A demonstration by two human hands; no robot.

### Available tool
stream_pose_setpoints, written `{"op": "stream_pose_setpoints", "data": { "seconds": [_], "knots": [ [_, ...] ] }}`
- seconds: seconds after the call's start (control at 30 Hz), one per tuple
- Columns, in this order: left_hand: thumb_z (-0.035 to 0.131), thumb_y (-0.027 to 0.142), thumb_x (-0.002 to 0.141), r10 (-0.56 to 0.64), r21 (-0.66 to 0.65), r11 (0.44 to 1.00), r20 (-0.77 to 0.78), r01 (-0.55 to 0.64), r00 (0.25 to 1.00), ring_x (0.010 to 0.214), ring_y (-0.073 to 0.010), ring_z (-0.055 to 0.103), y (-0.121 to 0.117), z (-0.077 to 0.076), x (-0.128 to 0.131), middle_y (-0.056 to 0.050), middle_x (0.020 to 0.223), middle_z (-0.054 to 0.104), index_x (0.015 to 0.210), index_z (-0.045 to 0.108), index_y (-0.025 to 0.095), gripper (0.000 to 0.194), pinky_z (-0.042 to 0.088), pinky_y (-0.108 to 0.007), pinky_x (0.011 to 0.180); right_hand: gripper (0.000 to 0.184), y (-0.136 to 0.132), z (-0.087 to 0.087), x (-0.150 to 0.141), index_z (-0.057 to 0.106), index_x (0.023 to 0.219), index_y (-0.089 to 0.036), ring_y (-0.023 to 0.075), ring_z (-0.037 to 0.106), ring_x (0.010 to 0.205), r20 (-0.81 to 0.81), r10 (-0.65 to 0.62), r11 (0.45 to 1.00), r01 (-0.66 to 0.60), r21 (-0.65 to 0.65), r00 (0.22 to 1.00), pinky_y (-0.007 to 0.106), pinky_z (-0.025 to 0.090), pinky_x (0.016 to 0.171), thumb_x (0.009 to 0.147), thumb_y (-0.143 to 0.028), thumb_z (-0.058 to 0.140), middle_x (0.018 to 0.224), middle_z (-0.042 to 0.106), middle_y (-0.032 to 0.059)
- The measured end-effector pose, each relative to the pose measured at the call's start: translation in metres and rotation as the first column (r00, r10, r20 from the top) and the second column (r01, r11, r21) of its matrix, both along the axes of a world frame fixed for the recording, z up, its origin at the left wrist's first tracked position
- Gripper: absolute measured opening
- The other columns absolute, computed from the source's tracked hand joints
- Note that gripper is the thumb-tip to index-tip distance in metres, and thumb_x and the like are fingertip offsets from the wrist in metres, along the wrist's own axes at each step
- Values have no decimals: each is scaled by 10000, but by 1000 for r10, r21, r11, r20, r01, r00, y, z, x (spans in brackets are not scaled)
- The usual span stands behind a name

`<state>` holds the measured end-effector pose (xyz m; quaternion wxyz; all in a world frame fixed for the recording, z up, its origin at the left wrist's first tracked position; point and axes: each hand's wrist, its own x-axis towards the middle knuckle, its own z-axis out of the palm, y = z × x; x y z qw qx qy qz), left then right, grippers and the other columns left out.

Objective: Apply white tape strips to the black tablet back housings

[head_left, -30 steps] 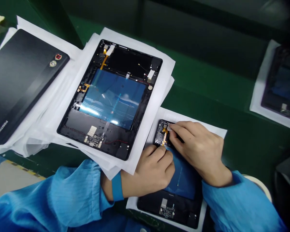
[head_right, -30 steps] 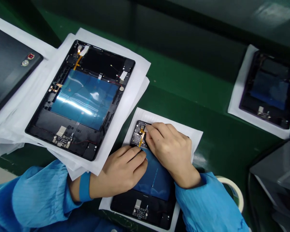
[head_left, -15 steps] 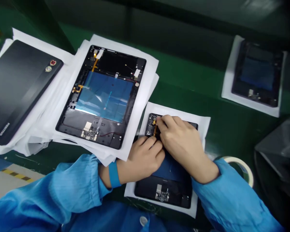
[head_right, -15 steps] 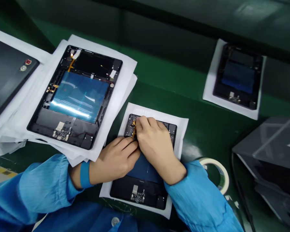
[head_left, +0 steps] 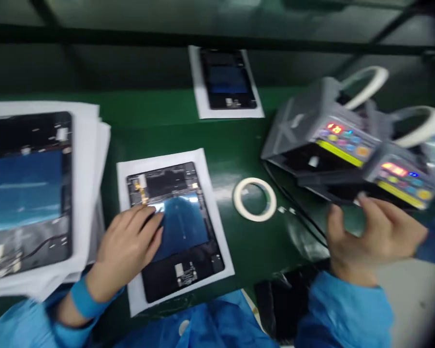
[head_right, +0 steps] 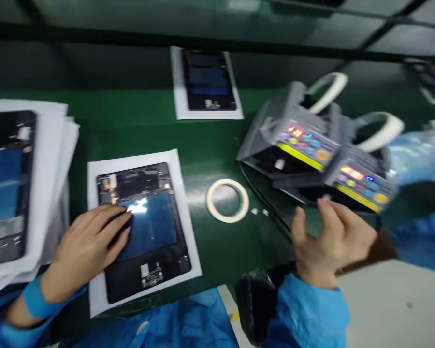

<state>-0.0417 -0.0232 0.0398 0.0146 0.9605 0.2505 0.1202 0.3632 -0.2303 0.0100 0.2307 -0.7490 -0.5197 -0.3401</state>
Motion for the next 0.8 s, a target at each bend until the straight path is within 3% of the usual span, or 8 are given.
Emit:
{"op": "stream_pose_setpoints", "data": {
  "seconds": [0.07,0.17,0.43,0.63,0.8],
  "knots": [
    [575,180,946,-22,17,1000,-3,22,1000,980,-314,664,7,-1,7,-144,1065,692,1102,662,144,182,542,-452,800,423,-7,-8,32,732,1113,-276,287,625,673,186,-22,999,15,41,982,420,357,600,723,-428,794,773,701,133],
    [584,182,946,-48,40,998,-5,48,999,967,-322,667,8,2,14,-141,1052,689,1112,652,156,182,543,-461,791,477,-10,-11,53,720,1153,-261,286,642,701,257,-83,996,86,-1,963,394,366,592,703,-374,832,825,727,126],
    [586,164,950,-24,67,997,-74,29,997,987,-319,658,2,8,17,-141,1079,681,1136,613,147,189,563,-470,825,653,-10,5,42,649,1318,-255,248,628,643,287,31,999,-36,11,958,355,330,553,697,-311,844,802,722,112],
    [585,160,941,-11,59,998,-63,15,998,990,-311,666,0,9,17,-135,1071,690,1128,632,156,192,563,-457,819,449,37,21,10,669,1230,-243,269,630,819,297,56,987,-7,-163,953,410,352,716,807,-370,749,961,740,103],
    [590,140,933,-20,42,999,-58,23,998,983,-308,664,2,10,17,-145,1066,688,1123,631,138,195,561,-445,810,239,72,17,14,690,1095,-246,242,565,886,300,60,977,6,-212,952,434,353,818,871,-327,667,999,725,82]
  ]
}}
